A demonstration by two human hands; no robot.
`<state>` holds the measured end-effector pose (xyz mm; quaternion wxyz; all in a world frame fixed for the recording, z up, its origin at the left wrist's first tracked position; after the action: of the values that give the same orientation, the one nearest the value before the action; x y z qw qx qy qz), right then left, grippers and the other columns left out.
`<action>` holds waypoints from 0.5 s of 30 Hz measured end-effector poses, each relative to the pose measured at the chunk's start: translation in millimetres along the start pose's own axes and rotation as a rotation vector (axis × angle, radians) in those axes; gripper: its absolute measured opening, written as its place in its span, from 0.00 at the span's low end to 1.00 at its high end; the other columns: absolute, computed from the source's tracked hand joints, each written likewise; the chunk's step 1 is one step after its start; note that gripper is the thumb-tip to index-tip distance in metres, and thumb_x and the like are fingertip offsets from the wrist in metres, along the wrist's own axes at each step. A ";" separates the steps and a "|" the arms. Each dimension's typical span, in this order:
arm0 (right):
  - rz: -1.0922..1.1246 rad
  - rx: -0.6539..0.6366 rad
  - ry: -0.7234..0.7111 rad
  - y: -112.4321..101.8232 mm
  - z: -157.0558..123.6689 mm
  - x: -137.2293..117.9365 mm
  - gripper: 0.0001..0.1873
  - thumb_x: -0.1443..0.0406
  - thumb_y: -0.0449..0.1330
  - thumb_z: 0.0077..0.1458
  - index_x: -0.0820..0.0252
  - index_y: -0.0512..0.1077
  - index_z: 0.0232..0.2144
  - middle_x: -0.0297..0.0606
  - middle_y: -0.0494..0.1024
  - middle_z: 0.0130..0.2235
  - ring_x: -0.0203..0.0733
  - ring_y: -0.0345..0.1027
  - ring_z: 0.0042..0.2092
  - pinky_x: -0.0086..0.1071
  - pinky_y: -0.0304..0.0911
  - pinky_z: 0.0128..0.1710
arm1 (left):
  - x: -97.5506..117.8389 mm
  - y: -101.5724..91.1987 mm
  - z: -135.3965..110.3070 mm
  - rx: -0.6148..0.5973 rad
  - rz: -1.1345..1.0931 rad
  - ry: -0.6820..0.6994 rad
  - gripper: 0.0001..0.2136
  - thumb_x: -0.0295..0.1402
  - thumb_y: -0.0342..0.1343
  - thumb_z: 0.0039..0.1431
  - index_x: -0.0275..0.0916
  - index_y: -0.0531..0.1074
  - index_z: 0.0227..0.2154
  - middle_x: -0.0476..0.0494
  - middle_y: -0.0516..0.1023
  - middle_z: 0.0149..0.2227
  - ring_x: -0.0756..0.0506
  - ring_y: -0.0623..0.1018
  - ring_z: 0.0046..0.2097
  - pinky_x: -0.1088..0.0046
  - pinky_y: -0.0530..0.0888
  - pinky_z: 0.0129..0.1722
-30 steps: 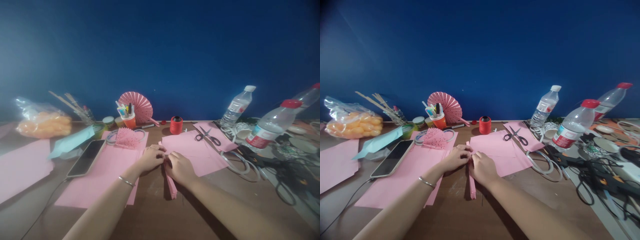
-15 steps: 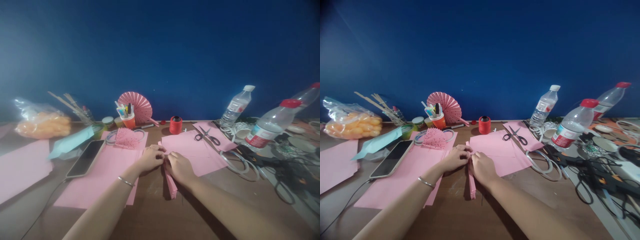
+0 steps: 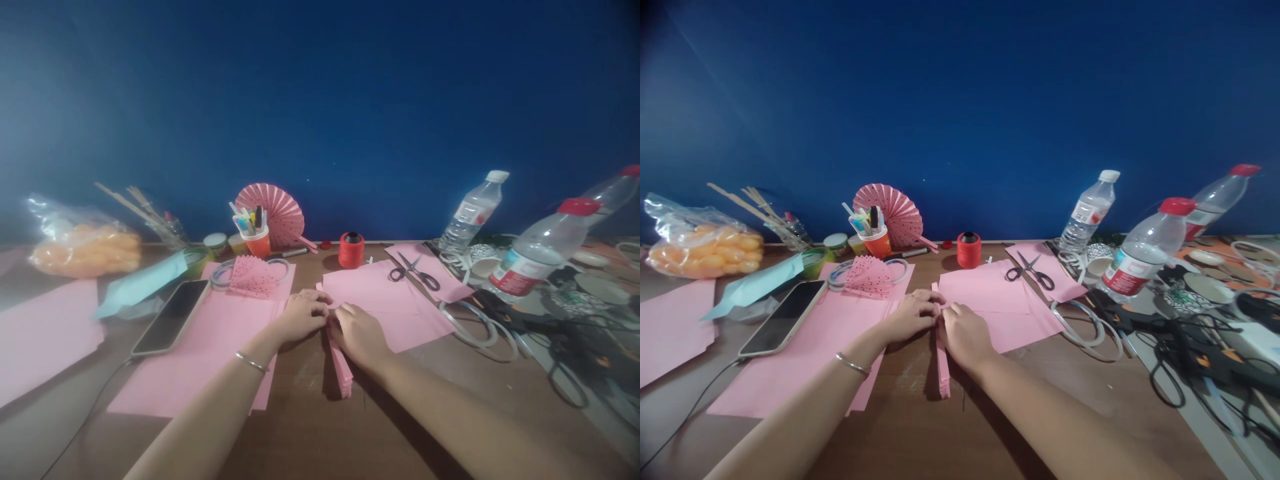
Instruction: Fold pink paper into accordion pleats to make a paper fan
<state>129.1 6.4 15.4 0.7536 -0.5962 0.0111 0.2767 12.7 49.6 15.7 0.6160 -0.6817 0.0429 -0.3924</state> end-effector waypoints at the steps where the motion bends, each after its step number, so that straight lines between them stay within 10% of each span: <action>1: 0.002 0.001 0.003 -0.2 0.0 0.2 0.09 0.66 0.49 0.56 0.59 0.68 0.29 0.36 0.72 0.34 0.38 0.63 0.36 0.28 0.52 0.32 | -0.2 0.1 0.1 -0.002 -0.002 0.000 0.06 0.30 0.51 0.49 0.43 0.74 0.23 0.53 0.71 0.45 0.44 0.66 0.49 0.68 0.62 0.50; 15: 0.081 0.001 0.005 1.4 -0.4 3.0 0.09 0.67 0.48 0.57 0.59 0.68 0.30 0.35 0.71 0.34 0.36 0.63 0.37 0.27 0.52 0.33 | -0.5 -0.7 -0.5 0.011 -0.008 0.000 0.08 0.30 0.50 0.51 0.43 0.74 0.24 0.54 0.71 0.45 0.45 0.65 0.50 0.68 0.61 0.50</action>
<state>131.2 7.4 13.0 0.7419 -0.5956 0.0371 0.3056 11.8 49.6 16.0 0.6181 -0.6786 0.0382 -0.3950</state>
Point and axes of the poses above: each hand's wrist, its own z-axis towards the middle knuckle, its own y-axis out of the palm, x = y × z, the point moved 5 cm from there along z, towards the middle knuckle
